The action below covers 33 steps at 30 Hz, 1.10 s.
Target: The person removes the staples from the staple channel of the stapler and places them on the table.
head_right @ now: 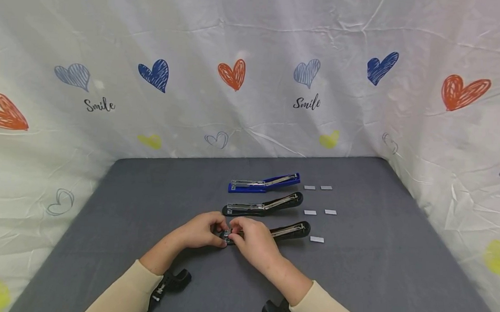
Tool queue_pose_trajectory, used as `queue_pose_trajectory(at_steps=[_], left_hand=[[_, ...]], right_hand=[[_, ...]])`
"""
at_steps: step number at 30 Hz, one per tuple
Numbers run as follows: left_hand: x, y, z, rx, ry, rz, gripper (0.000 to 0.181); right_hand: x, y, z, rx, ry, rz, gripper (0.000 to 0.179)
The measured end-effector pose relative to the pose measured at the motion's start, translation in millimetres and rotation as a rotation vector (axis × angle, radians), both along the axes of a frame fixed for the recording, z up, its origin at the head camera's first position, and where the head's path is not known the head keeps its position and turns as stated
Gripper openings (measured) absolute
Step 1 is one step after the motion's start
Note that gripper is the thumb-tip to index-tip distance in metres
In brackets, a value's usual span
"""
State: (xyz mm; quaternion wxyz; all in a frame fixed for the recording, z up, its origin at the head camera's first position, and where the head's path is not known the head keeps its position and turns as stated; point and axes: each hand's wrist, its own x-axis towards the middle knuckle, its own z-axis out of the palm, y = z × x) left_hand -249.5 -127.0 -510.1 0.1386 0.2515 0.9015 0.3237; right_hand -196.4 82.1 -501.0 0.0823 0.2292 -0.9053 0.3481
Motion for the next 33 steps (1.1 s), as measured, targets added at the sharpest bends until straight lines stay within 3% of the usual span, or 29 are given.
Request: queue_pose_trajectory(at_steps=[3,7,16,23,33], left_hand=[[0.5,-0.8,-0.4,-0.004,0.002,0.003,0.026],[0.2,-0.6,-1.3,-0.005,0.001,0.000,0.026],[-0.7,-0.6,-1.8,0.001,-0.002,0.004,0.025],[-2.1,0.1,-0.4,0.001,0.008,-0.002,0.026],[-0.9,0.9,1.1,-0.005,0.005,0.006,0.026]], right_hand=[[0.7,-0.6,-0.1,0.002,0.033,0.021,0.028],[0.7,-1.1,-2.6,-0.001,0.075,0.020,0.017],[-1.8,-1.0,-0.2,0.019,0.056,-0.010,0.010],[-3.0,5.4,10.8,0.015,0.000,-0.036,0.010],[-1.6,18.9,34.8,-0.085,-0.131,-0.037,0.015]])
